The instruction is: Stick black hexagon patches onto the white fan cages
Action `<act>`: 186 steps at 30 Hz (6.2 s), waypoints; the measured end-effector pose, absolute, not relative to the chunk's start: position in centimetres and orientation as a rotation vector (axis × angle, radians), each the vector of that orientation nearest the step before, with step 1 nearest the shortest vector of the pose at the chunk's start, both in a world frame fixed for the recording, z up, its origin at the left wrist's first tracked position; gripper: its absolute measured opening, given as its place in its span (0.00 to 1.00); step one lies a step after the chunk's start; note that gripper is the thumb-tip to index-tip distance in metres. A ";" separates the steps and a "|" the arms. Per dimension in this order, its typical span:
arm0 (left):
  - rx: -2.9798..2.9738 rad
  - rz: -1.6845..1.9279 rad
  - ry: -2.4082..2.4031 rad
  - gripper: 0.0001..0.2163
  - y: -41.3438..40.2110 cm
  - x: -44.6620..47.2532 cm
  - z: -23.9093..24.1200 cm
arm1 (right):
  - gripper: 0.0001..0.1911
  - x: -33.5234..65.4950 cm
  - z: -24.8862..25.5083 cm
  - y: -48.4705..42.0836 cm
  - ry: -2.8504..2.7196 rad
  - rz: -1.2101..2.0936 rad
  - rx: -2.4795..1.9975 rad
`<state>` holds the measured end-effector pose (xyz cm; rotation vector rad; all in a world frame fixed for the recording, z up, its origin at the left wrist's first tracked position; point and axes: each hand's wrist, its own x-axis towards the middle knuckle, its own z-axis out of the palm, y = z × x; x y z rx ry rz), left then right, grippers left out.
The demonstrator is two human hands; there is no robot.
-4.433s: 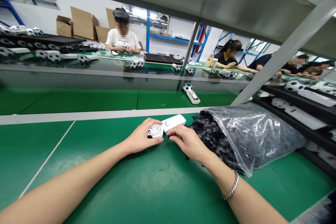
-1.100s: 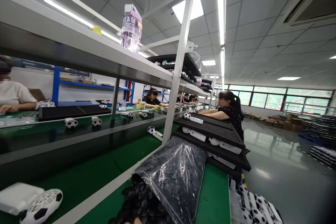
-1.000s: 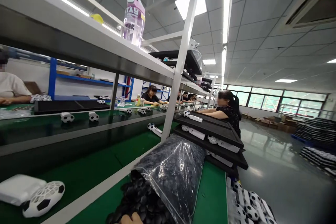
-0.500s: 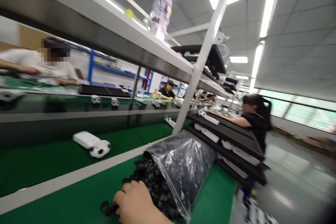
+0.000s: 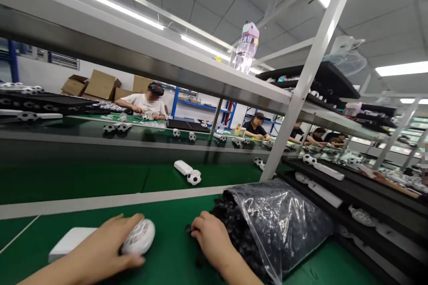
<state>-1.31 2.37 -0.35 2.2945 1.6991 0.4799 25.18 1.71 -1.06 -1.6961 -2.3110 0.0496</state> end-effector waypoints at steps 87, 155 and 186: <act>2.643 0.584 1.276 0.29 5.0 3.0 -2.5 | 0.01 25.5 -2.1 2.9 -2.185 0.546 -1.431; 2.389 0.765 1.240 0.31 3.9 4.0 -1.4 | 0.12 25.5 -1.8 2.8 -2.208 0.474 -1.573; 2.214 0.666 0.969 0.31 2.8 4.5 -2.1 | 0.03 24.9 -1.8 1.2 -2.344 0.652 -1.459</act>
